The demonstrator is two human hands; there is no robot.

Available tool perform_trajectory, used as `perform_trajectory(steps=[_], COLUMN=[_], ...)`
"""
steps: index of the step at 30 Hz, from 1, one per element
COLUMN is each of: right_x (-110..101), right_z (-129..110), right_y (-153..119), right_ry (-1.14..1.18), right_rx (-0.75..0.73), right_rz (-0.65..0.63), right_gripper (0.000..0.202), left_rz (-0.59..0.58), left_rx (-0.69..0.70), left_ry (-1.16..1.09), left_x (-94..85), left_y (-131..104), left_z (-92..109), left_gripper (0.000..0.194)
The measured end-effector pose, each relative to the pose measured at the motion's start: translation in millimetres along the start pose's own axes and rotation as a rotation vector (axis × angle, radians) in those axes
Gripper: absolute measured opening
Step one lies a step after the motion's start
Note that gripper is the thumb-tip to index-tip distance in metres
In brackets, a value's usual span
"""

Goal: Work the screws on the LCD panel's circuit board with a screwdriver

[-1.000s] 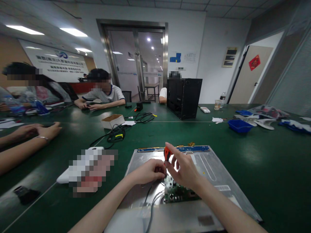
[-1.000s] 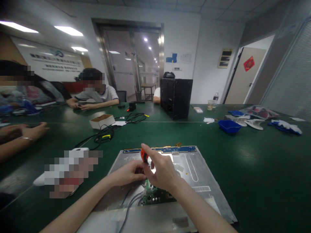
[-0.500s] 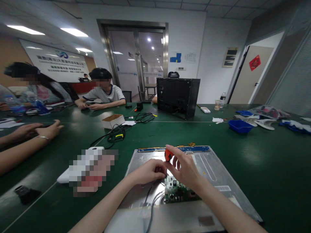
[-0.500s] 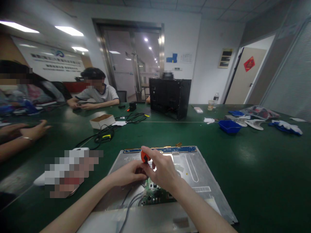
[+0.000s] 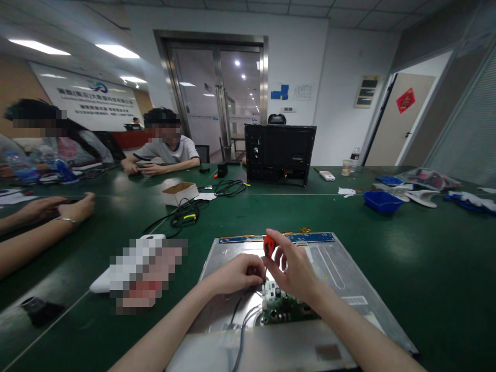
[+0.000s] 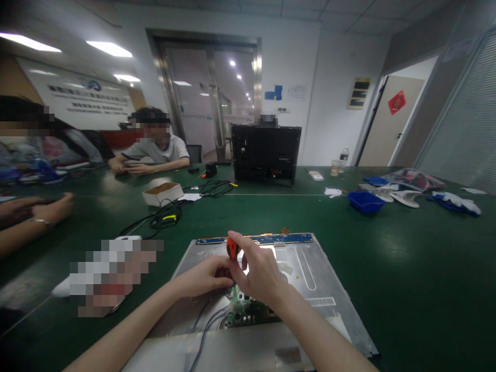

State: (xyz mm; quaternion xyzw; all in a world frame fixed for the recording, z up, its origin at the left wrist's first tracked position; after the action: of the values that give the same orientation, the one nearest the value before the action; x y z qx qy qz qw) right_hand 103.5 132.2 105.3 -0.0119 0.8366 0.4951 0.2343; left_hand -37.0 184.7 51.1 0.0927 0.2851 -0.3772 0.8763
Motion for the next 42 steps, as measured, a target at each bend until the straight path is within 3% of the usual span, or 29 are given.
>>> perform_trajectory(steps=[42], right_x=[2.2], right_z=[2.3], right_y=[-0.7], right_ry=[-0.011], right_rx=[0.001], right_rz=[-0.024], right_gripper=[0.062], left_rz=[-0.019], left_rx=[0.021], left_ry=[-0.020], left_x=[-0.3], left_y=[0.0], left_z=[4.2], left_gripper=[0.010])
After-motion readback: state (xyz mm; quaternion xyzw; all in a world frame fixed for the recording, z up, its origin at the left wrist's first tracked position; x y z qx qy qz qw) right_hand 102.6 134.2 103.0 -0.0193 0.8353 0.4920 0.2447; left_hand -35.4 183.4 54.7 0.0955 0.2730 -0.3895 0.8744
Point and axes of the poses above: each hand's wrist, its own y-axis towards the middle knuckle, its own x-axis out of the palm, z = x × y, the point moved 5 cm from there along y, towards the middle knuckle, and after that the axes turned 4 degrees about y, right-handed, at the moved point
